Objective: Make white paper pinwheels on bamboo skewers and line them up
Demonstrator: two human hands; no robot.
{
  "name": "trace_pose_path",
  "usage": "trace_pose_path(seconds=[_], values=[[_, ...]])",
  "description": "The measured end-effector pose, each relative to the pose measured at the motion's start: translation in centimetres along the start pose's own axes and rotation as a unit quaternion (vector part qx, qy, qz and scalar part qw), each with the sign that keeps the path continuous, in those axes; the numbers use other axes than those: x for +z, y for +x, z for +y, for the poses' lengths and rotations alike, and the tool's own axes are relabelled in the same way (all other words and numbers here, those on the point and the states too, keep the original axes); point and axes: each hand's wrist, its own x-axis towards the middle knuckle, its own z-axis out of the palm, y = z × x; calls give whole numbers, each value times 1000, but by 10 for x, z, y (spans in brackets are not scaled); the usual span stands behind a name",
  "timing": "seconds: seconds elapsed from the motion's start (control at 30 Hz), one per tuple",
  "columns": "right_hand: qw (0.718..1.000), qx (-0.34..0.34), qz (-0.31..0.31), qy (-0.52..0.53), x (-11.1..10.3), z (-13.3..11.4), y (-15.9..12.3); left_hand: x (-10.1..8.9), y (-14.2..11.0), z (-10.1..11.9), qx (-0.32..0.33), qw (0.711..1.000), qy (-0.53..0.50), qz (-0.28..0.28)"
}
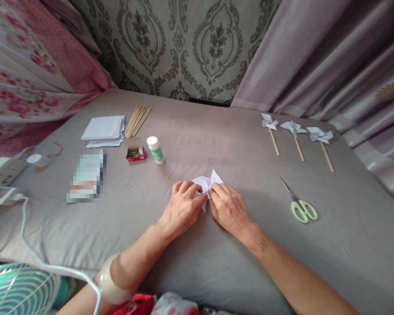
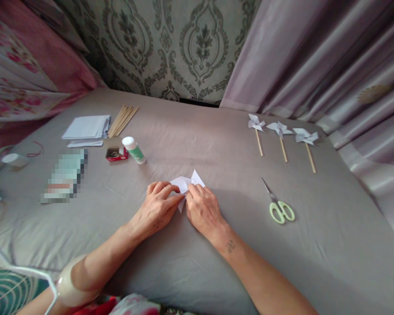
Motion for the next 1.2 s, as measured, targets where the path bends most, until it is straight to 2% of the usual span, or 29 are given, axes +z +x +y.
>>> trace_pose_path(seconds=[0.3, 0.53, 0.67, 1.2], values=[[996, 50, 36, 58, 4, 2, -5, 9, -2, 3, 25, 1000, 17, 8], [968, 117, 124, 181, 15, 8, -5, 10, -3, 2, 24, 999, 23, 22], [955, 143, 168, 200, 15, 10, -6, 10, -3, 3, 26, 999, 26, 25], [990, 66, 83, 96, 11, 5, -5, 2, -3, 6, 22, 999, 10, 23]])
